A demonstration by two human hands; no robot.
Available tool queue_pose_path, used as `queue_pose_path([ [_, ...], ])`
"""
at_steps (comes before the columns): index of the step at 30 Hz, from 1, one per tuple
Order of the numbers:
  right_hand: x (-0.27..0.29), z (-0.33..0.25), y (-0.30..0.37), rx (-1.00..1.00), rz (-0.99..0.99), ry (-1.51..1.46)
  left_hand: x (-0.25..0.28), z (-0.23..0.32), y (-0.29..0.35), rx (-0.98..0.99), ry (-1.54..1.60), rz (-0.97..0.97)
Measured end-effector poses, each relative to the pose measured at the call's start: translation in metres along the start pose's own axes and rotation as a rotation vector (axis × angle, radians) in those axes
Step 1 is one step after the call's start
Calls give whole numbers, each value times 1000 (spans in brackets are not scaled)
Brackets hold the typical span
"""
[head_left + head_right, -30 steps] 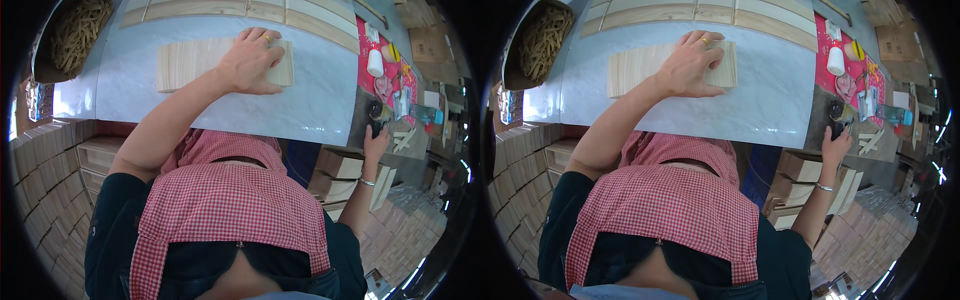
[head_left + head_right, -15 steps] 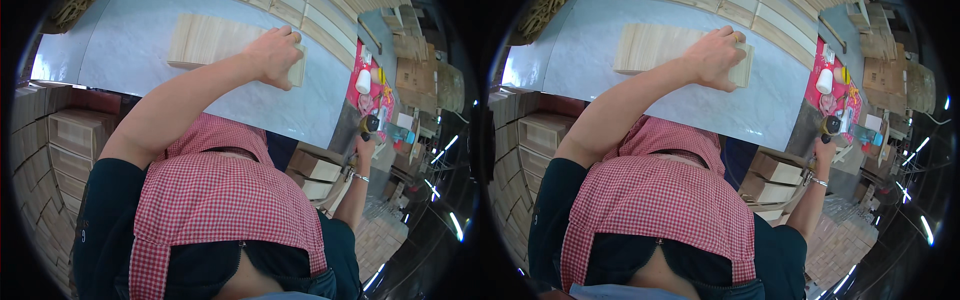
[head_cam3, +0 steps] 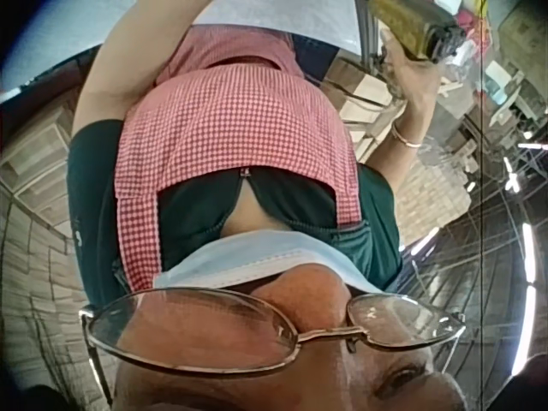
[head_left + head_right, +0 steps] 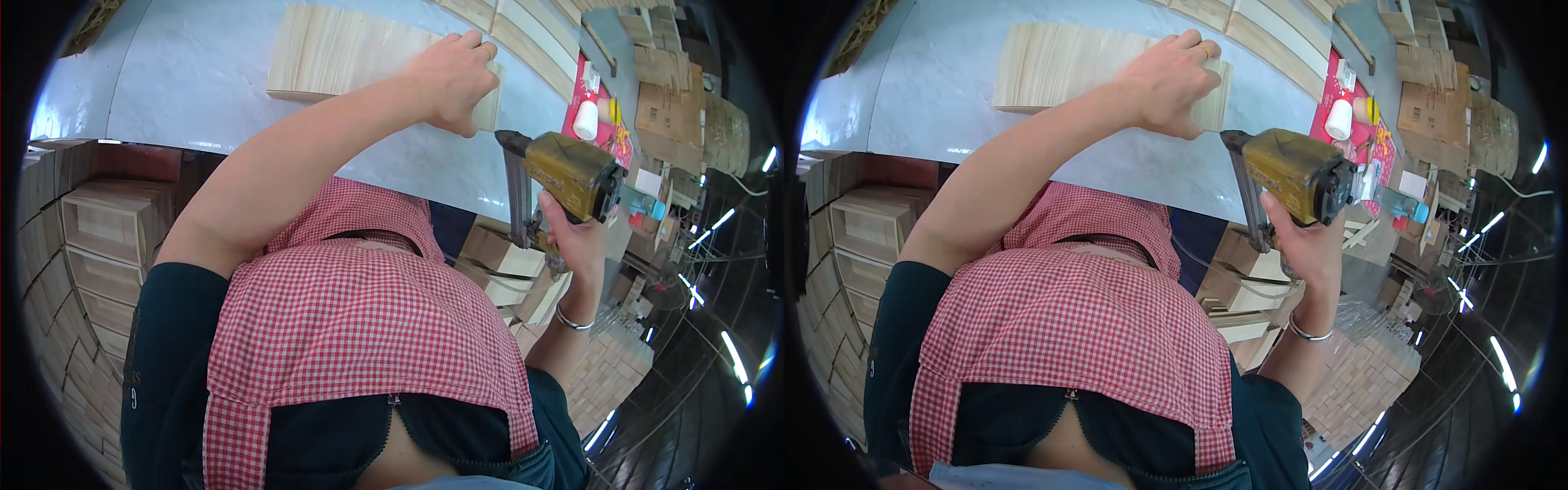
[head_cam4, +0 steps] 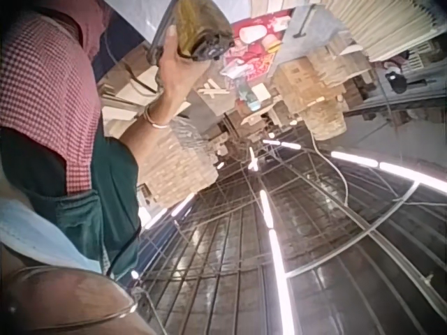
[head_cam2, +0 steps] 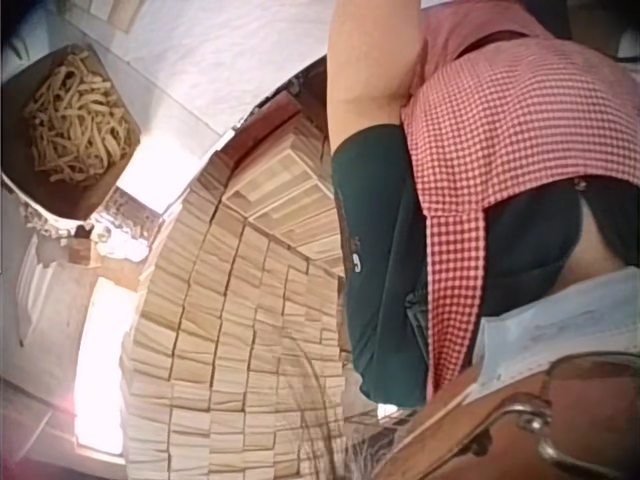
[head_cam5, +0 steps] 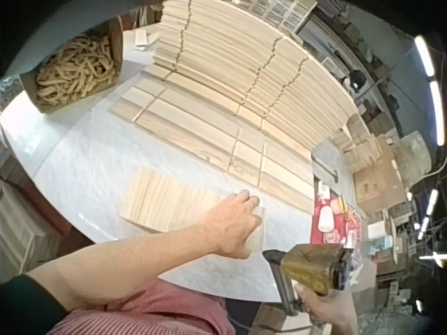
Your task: Assemble small wooden boxes using a pneumatic nail gun and wood glue.
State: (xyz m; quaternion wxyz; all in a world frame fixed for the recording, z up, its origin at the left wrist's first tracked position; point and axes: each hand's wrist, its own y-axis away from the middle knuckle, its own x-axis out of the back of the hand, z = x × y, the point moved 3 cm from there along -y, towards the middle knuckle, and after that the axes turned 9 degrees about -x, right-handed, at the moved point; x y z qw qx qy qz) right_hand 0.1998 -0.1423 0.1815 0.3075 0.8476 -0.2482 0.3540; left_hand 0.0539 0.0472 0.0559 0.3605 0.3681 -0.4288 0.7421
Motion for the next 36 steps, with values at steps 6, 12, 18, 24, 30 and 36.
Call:
queue_pose_path([
  [6, -8, -14, -2, -99, -83, 71, 0, 1, 0, -7, -8, 6],
  [12, -22, -9, 10, -166, 0, -60, -1, -1, -1, -12, -11, 6],
  [18, -28, -12, 12, -187, 4, -104, -2, -2, 0, -4, 33, 36],
  [24, -23, -29, -4, -131, 50, -110, -1, -1, 1, 4, 54, 10],
  [30, -27, -41, -19, -106, 34, -26, 0, -2, 2, 20, 59, -13],
  [36, -30, -38, -21, -151, 20, -54, 0, -2, 1, 22, 63, -13],
])
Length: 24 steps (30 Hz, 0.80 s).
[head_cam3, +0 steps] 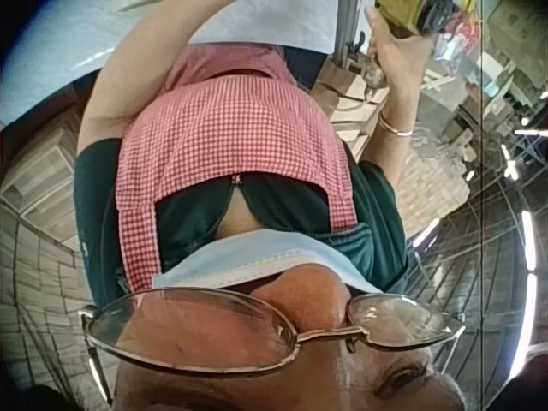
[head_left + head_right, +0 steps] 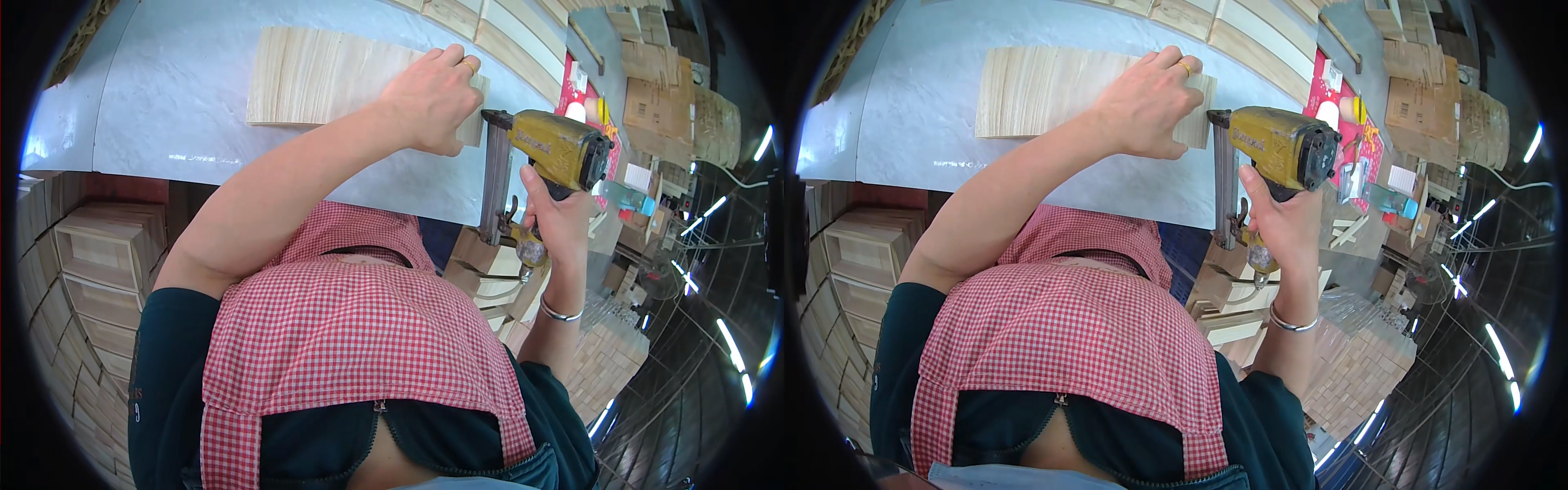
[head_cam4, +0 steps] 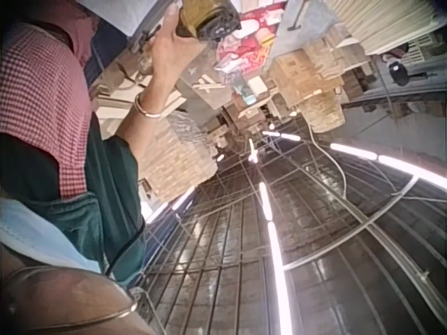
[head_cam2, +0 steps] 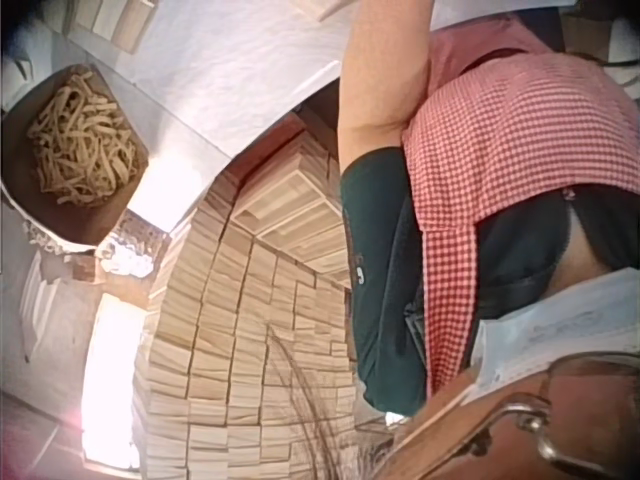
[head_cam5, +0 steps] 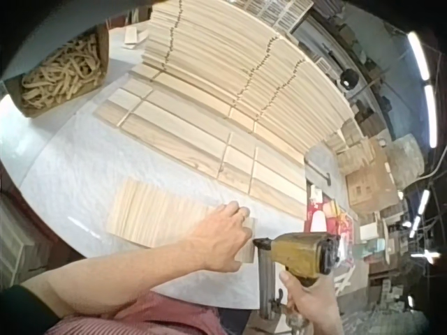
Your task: Assemble small wooden boxes using a pneumatic nail gun and wood glue.
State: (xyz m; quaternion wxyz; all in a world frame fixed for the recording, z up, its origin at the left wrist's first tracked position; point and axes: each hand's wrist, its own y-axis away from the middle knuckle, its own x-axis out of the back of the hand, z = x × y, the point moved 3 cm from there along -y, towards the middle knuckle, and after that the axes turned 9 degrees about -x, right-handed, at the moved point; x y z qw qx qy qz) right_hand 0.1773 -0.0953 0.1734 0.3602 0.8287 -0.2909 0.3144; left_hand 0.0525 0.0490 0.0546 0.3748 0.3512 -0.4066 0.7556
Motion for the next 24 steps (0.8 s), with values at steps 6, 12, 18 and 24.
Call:
queue_pose_path([
  [6, -8, 4, 6, -23, 40, -92, 2, 1, -1, 6, 7, -6],
  [12, -19, 8, 14, -31, 65, -191, 1, 1, 0, 0, 4, -4],
  [18, -10, 2, 8, -61, 29, -114, 1, 1, 0, 0, 16, 0],
  [24, 4, -12, -6, -31, -53, -12, -3, -1, 5, -23, -5, 75],
])
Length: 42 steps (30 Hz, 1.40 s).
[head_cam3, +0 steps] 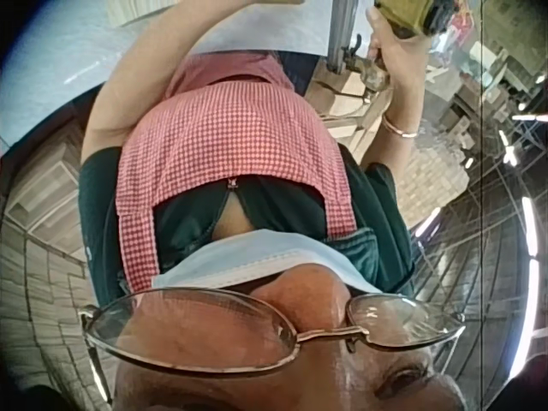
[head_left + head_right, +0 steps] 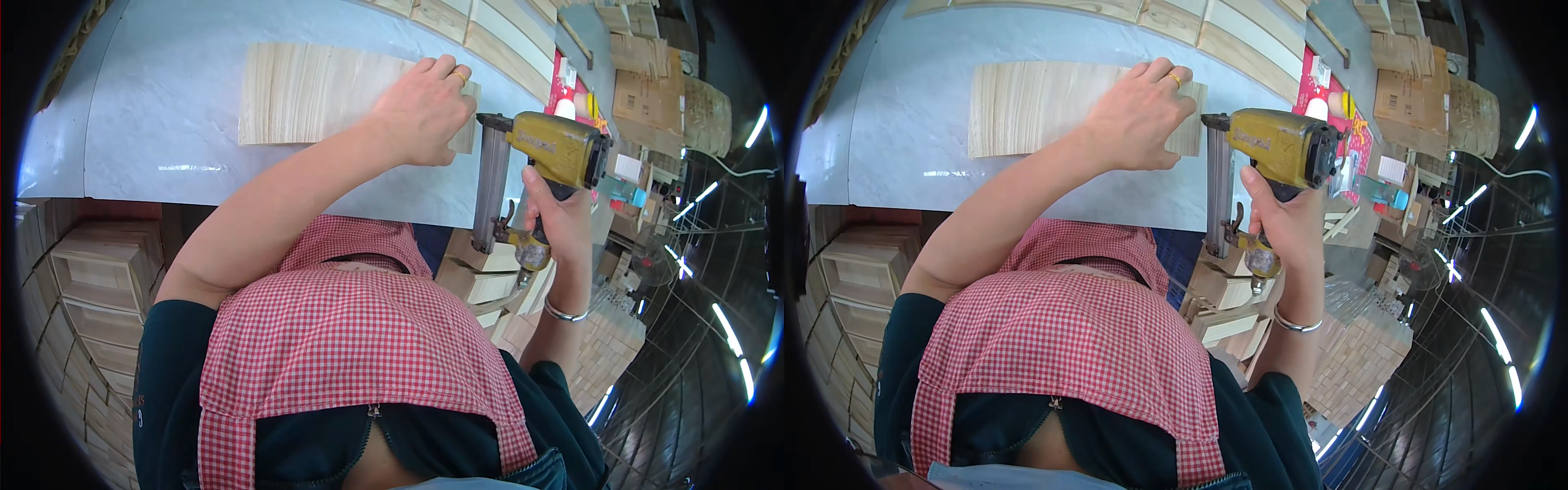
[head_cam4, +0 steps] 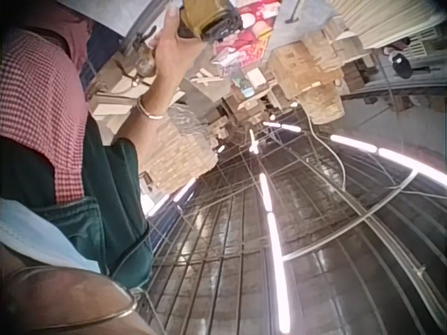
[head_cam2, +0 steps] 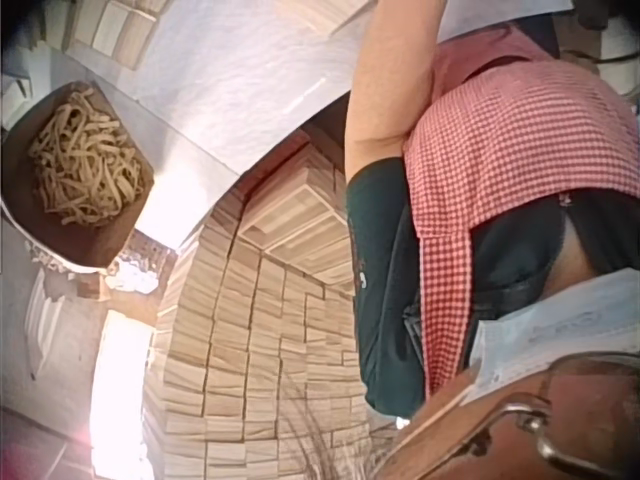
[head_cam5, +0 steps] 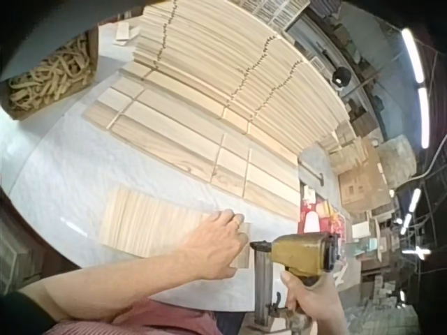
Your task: Assemble small wooden boxes using a pneumatic nail gun and wood glue.
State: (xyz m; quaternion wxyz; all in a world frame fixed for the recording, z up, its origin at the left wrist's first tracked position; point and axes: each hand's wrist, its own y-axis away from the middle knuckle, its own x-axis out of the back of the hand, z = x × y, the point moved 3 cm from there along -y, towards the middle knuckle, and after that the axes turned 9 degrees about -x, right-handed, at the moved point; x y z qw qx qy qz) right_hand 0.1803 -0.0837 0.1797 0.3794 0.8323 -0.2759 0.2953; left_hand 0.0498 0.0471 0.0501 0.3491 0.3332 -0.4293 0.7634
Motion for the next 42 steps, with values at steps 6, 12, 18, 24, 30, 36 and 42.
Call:
queue_pose_path([
  [6, 3, -16, -18, 44, 9, 12, 3, 1, -1, 14, -49, 22],
  [12, 7, -30, -36, 76, -27, 62, 3, 0, -1, 73, 4, -35],
  [18, 7, -33, -42, 94, -81, 98, 3, 0, -3, 61, -9, -46],
  [24, 11, -37, -50, 99, -106, 163, 3, 0, -3, 58, -10, -69],
  [30, 15, -36, -46, 148, -106, 172, 23, -5, 13, 90, 22, -127],
  [36, 32, -2, -16, 188, -1, 58, 117, -51, 116, 268, -332, -267],
  [42, 27, 14, 1, 193, -40, 67, 114, -54, 117, 226, -219, -78],
])
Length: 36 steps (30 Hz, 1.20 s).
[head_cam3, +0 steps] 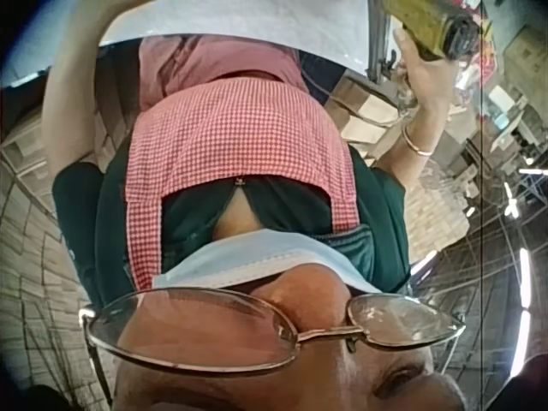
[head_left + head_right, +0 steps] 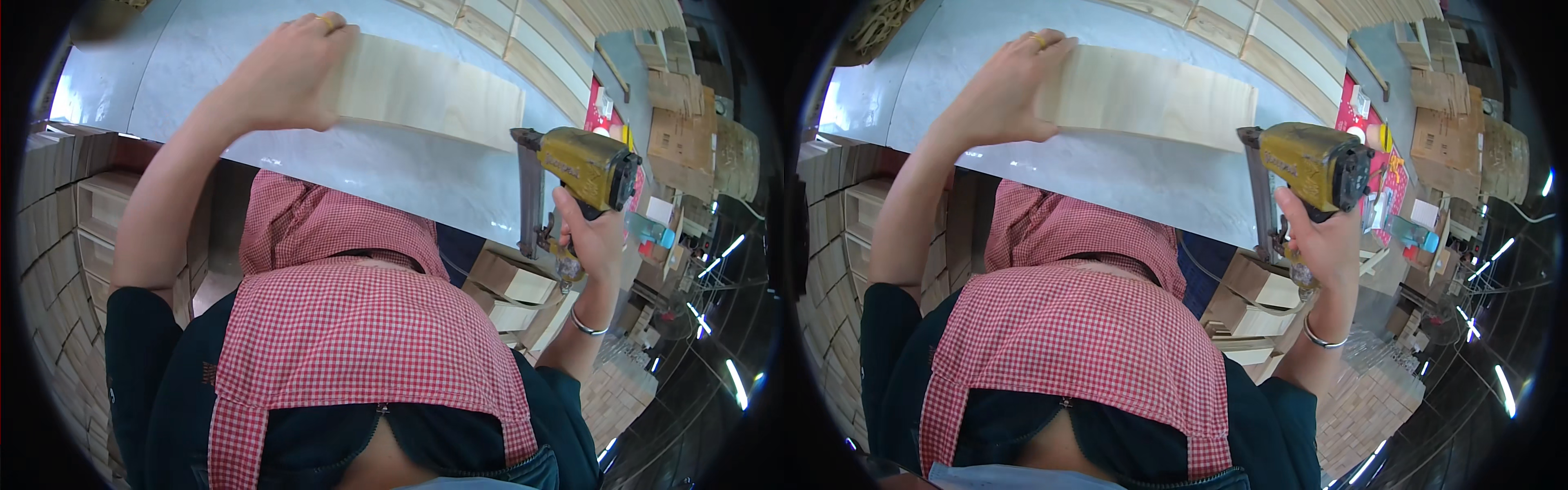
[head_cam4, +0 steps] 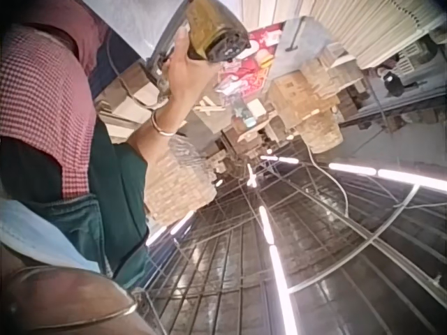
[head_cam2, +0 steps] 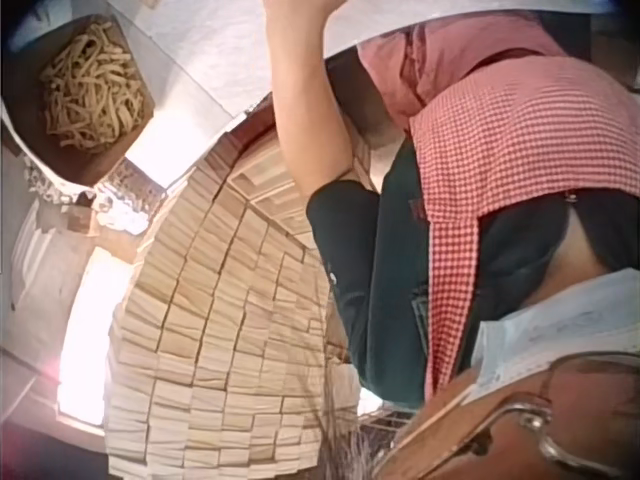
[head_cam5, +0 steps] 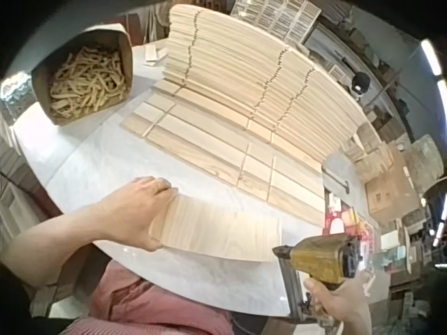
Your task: Assemble small wooden boxes using a pneumatic nail gun and wood glue.
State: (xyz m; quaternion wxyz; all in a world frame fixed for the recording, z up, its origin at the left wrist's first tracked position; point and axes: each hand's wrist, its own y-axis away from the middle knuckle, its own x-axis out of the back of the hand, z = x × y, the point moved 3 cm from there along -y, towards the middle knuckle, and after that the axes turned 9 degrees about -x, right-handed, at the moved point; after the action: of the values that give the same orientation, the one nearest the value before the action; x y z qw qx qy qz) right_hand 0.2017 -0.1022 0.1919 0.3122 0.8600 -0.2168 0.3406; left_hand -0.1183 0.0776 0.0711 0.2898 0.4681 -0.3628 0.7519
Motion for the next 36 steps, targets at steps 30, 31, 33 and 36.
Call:
queue_pose_path([
  [30, -36, -5, 25, -124, -31, -53, -27, 32, -25, 59, 214, 79],
  [31, -38, -7, 26, -120, -34, -50, -28, 29, -21, 65, 213, 81],
  [33, -38, -12, 28, -88, 23, -64, -31, 21, -13, 43, 359, 122],
  [36, -38, -20, 32, -52, 63, -77, -37, 11, -5, 37, 500, 162],
])
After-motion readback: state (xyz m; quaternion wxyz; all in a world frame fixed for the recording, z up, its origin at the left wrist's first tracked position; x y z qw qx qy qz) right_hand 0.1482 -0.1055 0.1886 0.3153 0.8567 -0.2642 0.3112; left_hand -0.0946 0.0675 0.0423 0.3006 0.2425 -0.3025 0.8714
